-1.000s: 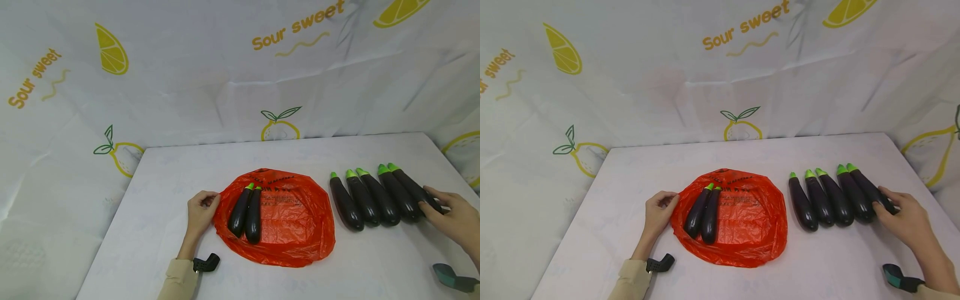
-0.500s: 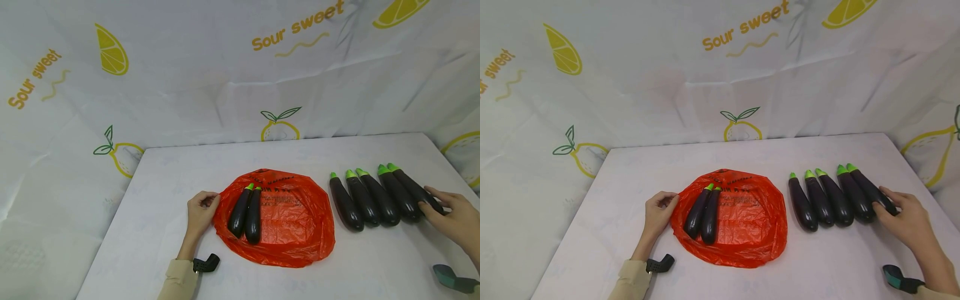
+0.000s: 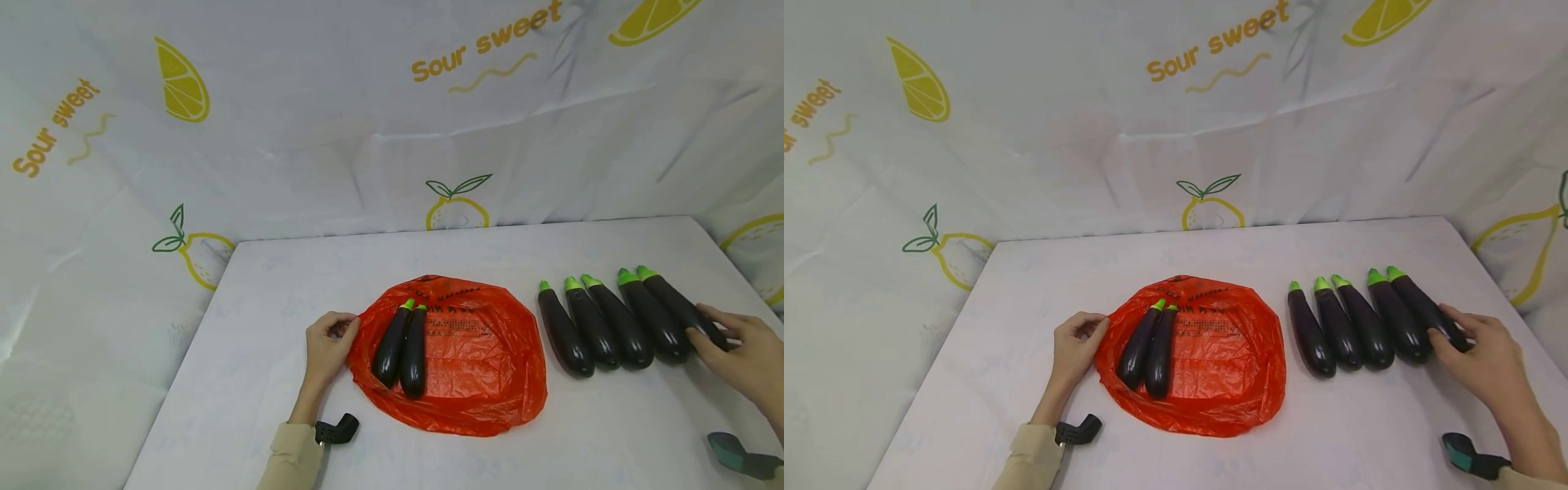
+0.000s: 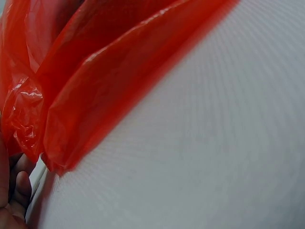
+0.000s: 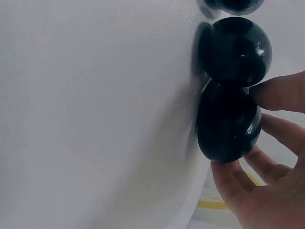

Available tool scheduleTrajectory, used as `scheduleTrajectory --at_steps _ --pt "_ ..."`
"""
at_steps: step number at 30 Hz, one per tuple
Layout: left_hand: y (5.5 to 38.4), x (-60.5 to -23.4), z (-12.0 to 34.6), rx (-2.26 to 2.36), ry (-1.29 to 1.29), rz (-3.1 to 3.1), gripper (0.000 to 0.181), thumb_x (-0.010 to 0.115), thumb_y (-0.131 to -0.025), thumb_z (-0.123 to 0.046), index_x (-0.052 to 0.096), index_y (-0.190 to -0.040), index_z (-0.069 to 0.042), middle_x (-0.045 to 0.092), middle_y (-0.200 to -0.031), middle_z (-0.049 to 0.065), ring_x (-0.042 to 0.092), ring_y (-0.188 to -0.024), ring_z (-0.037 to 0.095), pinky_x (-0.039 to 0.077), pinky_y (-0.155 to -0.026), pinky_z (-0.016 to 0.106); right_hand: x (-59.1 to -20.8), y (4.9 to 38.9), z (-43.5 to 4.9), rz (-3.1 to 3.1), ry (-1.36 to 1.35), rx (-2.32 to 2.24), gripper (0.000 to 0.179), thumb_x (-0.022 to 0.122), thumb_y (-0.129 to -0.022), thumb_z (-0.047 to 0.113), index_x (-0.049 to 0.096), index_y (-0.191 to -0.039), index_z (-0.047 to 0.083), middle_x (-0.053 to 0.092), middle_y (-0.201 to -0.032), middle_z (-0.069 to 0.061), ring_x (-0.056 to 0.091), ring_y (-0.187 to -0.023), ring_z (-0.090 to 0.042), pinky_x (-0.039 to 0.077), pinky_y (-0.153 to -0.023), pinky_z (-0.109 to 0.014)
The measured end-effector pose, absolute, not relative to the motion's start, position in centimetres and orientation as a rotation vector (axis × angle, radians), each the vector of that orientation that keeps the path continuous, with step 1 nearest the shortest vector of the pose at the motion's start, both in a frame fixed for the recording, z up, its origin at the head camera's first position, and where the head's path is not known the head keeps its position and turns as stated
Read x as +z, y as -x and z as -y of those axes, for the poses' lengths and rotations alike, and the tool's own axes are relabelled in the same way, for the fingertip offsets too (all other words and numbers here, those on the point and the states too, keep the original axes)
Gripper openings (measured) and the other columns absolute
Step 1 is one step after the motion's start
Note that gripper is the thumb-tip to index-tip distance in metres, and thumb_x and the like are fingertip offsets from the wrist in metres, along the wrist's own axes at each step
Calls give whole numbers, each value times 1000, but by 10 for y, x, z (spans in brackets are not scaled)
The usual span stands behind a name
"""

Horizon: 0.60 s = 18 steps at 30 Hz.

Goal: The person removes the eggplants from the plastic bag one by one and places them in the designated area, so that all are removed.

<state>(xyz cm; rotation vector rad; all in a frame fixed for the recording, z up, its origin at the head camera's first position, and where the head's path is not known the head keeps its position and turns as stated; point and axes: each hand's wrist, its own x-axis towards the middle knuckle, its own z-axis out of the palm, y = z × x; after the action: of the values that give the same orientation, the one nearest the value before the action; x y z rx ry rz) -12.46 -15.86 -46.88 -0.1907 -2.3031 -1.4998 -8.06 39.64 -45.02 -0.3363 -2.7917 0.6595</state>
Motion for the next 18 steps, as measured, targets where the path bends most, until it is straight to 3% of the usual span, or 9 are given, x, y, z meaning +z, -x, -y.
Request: scheduleTrajectory --at_steps 6,11,18 --pt "124 -468 159 -1490 197 2299 5 71 -88 7 75 -90 5 68 -75 18 51 -69 6 45 -64 15 -449 81 -398 2787 289 663 45 61 -90 1 53 -128 -21 42 -122 -55 48 -99 -71 52 -65 -68" --pt "125 -468 159 -1488 202 2303 5 71 -88 7 75 -90 5 67 -75 17 51 -69 6 45 -65 16 -449 81 -400 2819 271 677 45 62 -91 4 54 -128 -20 42 -122 -52 50 -98 -71 52 -54 -51" --pt "124 -467 159 -1487 200 2303 5 71 -88 7 75 -90 5 68 -76 18 52 -69 8 45 -65 16 -452 81 -403 2845 304 665 49 63 -93 10 52 -133 -18 40 -126 -51 48 -103 -71 51 -67 -69"
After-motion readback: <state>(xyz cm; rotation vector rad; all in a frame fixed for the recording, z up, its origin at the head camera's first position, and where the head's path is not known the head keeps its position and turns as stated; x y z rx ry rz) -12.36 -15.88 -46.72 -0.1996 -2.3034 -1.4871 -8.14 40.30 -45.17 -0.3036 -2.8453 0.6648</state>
